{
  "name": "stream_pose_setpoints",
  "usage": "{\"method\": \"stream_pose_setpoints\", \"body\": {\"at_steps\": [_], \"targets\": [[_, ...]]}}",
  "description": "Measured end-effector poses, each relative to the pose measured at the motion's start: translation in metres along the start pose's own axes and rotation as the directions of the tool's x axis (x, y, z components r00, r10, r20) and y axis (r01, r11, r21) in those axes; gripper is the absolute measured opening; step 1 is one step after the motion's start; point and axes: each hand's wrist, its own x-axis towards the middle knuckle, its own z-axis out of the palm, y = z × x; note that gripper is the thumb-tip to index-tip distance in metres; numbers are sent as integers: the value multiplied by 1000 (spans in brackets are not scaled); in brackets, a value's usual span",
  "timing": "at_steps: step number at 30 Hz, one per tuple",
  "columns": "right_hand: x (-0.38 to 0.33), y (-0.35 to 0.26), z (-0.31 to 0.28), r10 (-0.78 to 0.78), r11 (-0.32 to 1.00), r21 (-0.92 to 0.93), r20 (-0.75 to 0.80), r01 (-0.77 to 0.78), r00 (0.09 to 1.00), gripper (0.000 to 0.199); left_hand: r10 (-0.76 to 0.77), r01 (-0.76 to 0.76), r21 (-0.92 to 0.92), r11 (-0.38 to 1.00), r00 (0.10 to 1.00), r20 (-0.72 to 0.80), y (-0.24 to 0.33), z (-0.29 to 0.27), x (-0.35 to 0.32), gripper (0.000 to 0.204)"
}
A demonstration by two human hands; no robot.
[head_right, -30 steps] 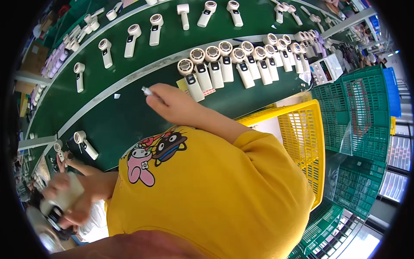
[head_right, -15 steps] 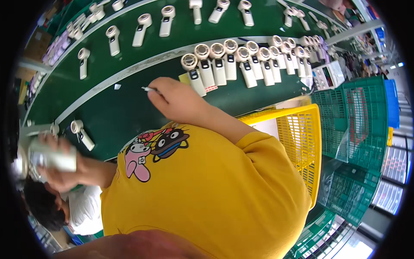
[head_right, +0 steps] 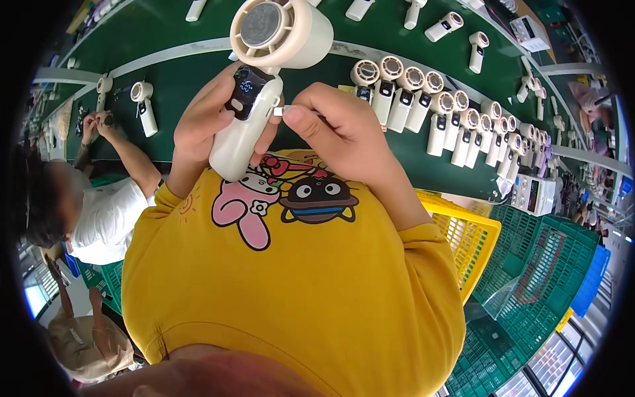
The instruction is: Applying stickers or labels to handheld fans on an assembly line.
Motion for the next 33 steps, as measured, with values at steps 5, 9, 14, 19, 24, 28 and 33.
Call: {"method": "stream_pose_setpoints", "body": {"at_steps": [5, 9, 14, 19, 24, 28, 33], "targets": [[1, -5, 4, 19, 999, 49, 61, -22, 998, 18, -13, 10, 82, 997, 999, 29, 2, -3, -3, 57], [2, -8, 11, 56, 983, -168, -94, -72, 994, 18, 90, 10, 423, 906, 972, -215, -6, 6, -2, 57], [4, -9, 9, 62, 980, -189, -44, -69, 997, 14, 179, -53, 478, 877, 958, -223, -17, 6, -5, 58], [9, -7, 3, 59, 975, -218, 51, -47, 997, 11, 181, -63, 638, 768, 976, -122, -19, 0, -5, 62], [9, -11, 2, 88, 977, -195, 13, -84, 996, 9, 114, -44, 477, 878, 987, -118, -18, 0, -2, 64], [5, 1, 3, 233, 973, -13, 17, -232, 972, 10, 25, 74, 395, 916, 970, -240, -24, -2, -2, 66], [4, 2, 9, 351, 931, 113, -7, -348, 936, 10, 213, -156, 274, 949, 958, -190, -16, -13, -3, 52]]}}
